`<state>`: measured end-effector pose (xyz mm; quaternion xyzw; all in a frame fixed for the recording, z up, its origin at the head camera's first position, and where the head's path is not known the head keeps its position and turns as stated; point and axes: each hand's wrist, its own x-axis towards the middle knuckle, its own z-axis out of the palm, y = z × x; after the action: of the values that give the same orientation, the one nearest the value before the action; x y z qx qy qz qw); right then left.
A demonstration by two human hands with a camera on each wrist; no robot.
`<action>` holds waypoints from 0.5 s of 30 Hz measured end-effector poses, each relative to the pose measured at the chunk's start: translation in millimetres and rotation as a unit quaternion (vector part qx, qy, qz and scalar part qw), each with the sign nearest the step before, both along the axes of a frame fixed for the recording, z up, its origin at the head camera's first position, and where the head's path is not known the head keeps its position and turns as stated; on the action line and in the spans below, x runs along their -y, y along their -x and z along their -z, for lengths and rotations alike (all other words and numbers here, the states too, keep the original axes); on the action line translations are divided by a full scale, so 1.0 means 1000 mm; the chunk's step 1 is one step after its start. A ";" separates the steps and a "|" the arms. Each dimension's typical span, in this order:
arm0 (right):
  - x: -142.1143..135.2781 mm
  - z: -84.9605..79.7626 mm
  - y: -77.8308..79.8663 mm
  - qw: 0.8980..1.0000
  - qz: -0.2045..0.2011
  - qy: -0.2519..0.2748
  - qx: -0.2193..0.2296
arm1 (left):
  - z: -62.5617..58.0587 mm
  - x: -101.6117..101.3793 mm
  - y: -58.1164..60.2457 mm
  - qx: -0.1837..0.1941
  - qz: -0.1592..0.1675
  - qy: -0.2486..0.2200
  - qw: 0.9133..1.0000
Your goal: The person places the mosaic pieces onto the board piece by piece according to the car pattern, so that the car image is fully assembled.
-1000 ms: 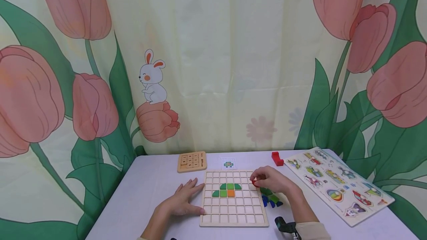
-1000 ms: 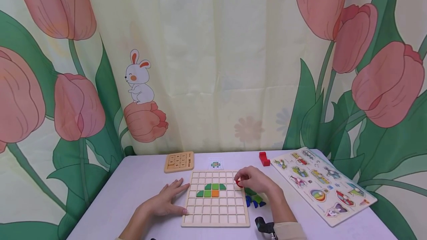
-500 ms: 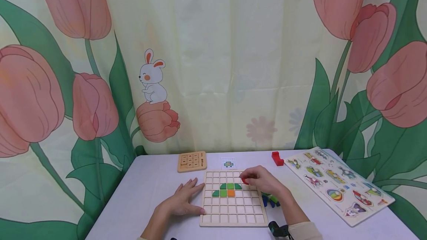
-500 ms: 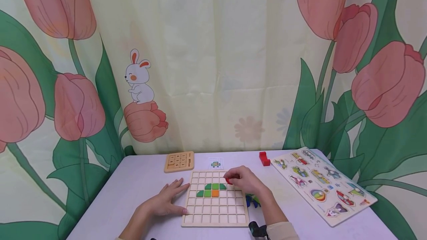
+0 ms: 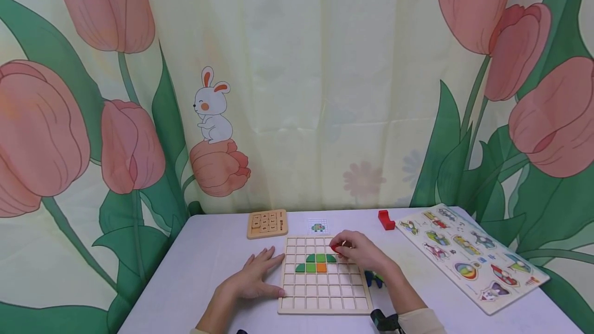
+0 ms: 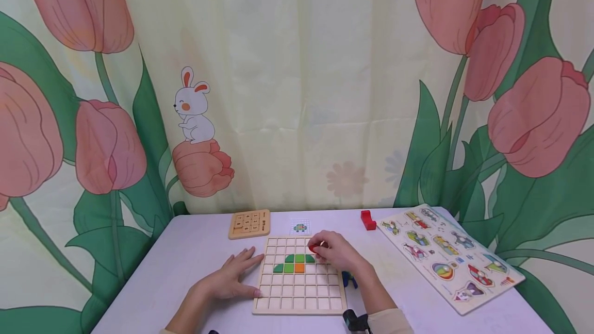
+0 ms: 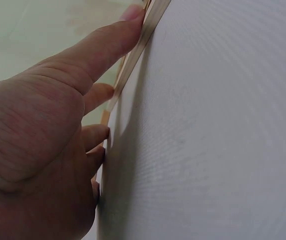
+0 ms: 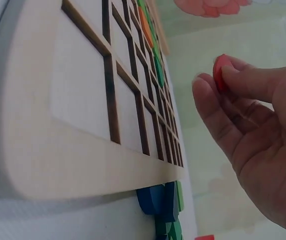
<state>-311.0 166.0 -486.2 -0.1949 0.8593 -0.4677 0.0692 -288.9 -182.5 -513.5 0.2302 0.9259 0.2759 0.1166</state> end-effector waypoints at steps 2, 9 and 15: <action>0.002 0.001 0.000 1.000 0.004 -0.005 -0.007 | 0.000 0.000 0.000 -0.001 0.000 0.000 1.000; 0.010 0.001 -0.001 0.999 0.028 0.011 -0.021 | 0.002 -0.001 0.000 0.002 -0.004 0.000 1.000; 0.013 0.002 0.000 0.999 0.030 0.002 -0.036 | 0.005 0.001 0.002 -0.007 0.001 0.003 1.000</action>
<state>-310.6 152.9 -488.2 -0.1861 0.8657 -0.4641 0.0232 -290.4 -183.3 -518.1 0.2325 0.9274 0.2712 0.1107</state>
